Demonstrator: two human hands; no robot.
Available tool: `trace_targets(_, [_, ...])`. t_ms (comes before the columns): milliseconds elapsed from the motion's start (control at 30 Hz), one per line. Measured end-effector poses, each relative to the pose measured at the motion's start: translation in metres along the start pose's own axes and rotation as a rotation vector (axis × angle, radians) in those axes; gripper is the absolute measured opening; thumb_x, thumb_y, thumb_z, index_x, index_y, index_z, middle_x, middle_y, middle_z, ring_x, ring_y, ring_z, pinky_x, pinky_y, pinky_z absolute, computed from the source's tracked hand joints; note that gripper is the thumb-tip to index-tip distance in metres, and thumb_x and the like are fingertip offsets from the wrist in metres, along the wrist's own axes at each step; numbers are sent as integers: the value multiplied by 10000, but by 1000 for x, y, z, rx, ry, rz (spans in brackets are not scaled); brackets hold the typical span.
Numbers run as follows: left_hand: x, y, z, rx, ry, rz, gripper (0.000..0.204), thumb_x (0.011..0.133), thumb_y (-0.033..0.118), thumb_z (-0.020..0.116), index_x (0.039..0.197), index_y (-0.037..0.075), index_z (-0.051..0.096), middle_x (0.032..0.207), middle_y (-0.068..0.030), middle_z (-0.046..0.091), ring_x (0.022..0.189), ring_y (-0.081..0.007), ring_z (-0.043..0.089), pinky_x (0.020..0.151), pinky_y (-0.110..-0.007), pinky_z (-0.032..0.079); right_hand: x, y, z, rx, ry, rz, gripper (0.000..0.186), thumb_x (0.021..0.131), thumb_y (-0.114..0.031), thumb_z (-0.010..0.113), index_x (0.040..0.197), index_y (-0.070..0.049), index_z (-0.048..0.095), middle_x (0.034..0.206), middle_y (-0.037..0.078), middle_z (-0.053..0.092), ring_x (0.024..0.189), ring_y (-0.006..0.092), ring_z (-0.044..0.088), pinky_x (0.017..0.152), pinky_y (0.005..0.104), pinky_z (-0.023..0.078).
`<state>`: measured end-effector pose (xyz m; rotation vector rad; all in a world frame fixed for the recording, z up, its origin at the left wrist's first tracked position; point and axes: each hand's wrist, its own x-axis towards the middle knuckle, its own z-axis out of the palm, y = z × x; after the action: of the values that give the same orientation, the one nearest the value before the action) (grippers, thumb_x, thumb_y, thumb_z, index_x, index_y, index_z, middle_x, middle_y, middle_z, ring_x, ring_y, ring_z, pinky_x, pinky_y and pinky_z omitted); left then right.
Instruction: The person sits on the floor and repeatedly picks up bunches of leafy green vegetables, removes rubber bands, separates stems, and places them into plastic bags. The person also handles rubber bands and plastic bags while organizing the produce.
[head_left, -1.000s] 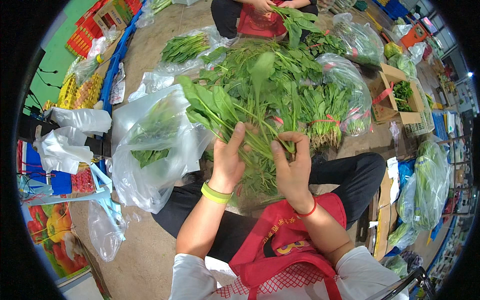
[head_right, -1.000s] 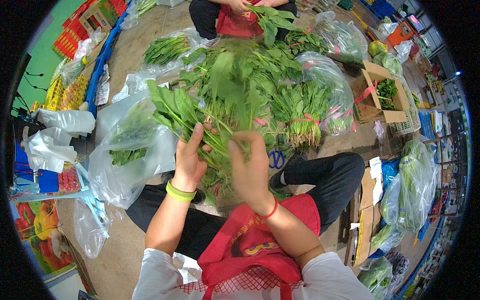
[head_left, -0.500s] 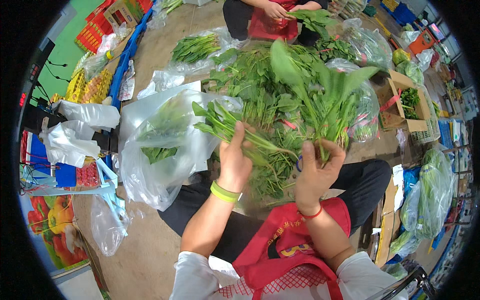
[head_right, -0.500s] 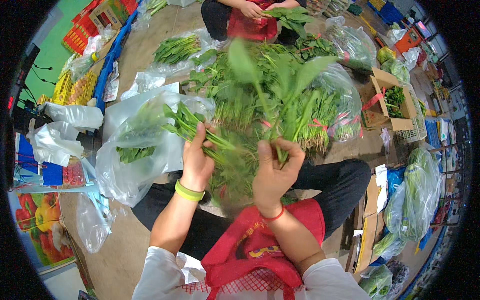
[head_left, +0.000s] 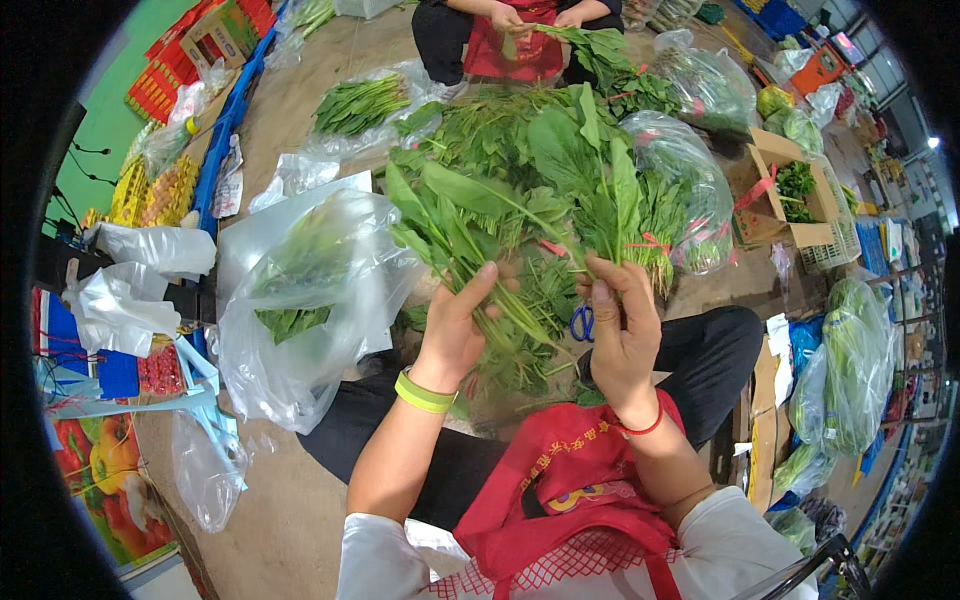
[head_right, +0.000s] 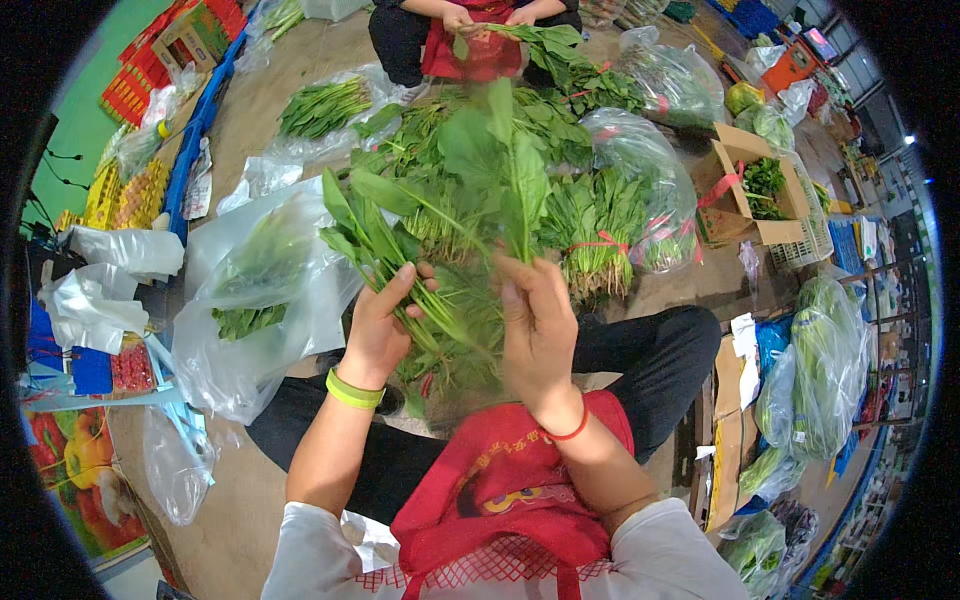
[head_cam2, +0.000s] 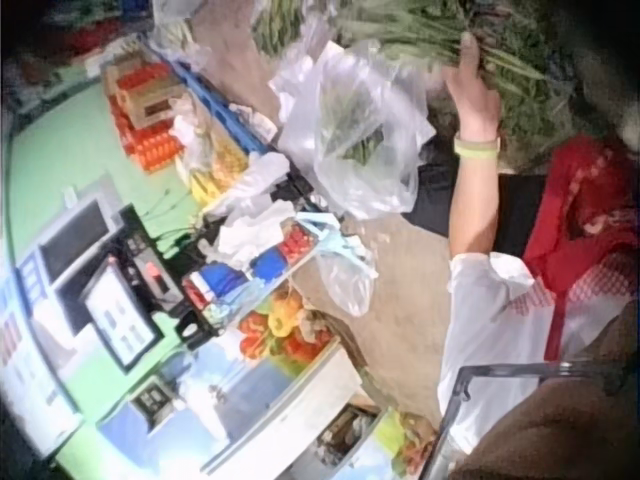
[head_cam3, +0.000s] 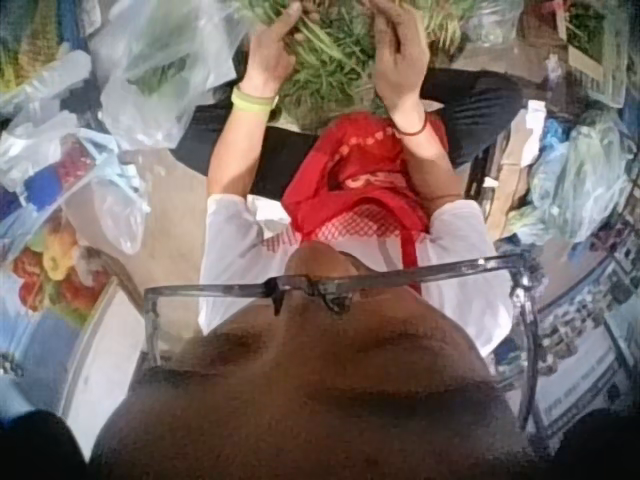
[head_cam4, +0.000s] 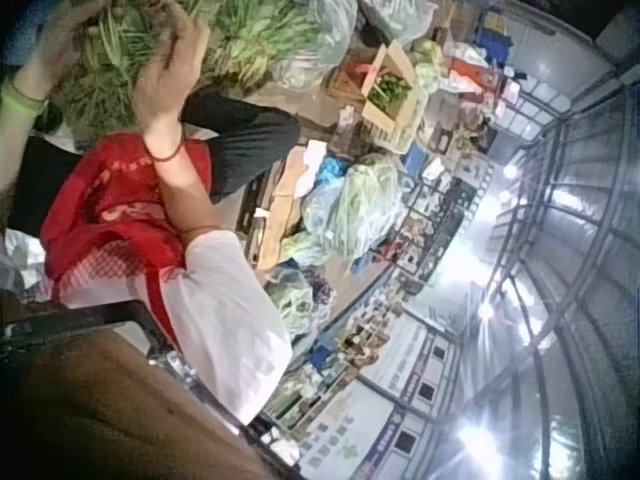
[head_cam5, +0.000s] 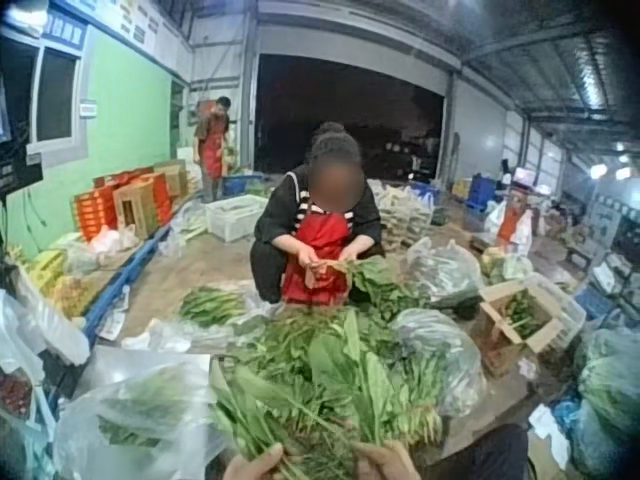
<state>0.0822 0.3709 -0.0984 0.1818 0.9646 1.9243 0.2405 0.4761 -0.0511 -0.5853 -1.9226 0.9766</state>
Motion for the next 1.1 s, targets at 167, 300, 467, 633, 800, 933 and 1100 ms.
trace_targets(167, [2, -2, -2, 48, -156, 14, 314, 1001, 189, 646, 1276, 62, 564, 1136, -71, 673, 960, -136, 638, 691, -257, 482, -6, 5, 2, -10, -98, -33, 204, 1029, 10, 522, 1215, 42, 601, 1118, 122, 581, 975, 184, 656, 861, 289, 531])
trace_targets(300, [-4, 0, 5, 101, -205, 66, 480, 950, 230, 722, 1358, 87, 513, 1242, -87, 658, 1040, -162, 643, 752, -288, 510, -25, 14, 19, 64, -15, -85, 328, 956, 112, 564, 1270, 15, 561, 1221, 177, 605, 1044, 244, 663, 894, 331, 532])
trace_targets(467, [2, -1, -12, 47, -332, 195, 598, 878, 229, 784, 1384, 46, 523, 1299, -100, 636, 1098, -171, 632, 923, -318, 521, -28, -1, 18, -192, -310, -315, 450, 822, 148, 635, 1250, 11, 606, 1220, 206, 617, 1061, 394, 628, 917, 416, 514])
trace_targets(633, [-12, 11, -13, 30, -157, 115, 455, 914, 124, 724, 1335, 46, 568, 1246, -82, 653, 1087, -183, 635, 955, -366, 523, -46, -12, 19, -233, -387, -313, 457, 790, 119, 682, 1224, -17, 647, 1228, 189, 608, 1079, 382, 609, 903, 423, 514])
trace_targets(800, [-17, 18, -8, 87, -126, 172, 293, 925, 126, 718, 1175, 24, 607, 1006, -48, 663, 915, -165, 621, 843, -332, 493, -50, -18, 16, -185, -364, -298, 552, 760, -67, 807, 1268, -23, 596, 1212, 185, 593, 1119, 371, 580, 945, 454, 480])
trace_targets(933, [-17, 17, -7, 172, -130, 137, 251, 918, 101, 730, 1132, 23, 626, 952, -34, 649, 851, -147, 614, 779, -305, 505, -26, -10, 22, 181, -395, 213, 872, 790, -182, 852, 1482, -14, 347, 1384, 174, 487, 1245, 301, 534, 1054, 434, 441])
trace_targets(1100, [-13, 27, -7, 749, -153, 145, 580, 814, 205, 848, 1266, -44, 584, 1129, -118, 695, 1015, -198, 664, 900, -342, 528, 0, 1, 43, 405, -847, 528, 931, 827, -180, 842, 1535, -26, 258, 1433, 119, 482, 1263, 207, 523, 1009, 371, 498])
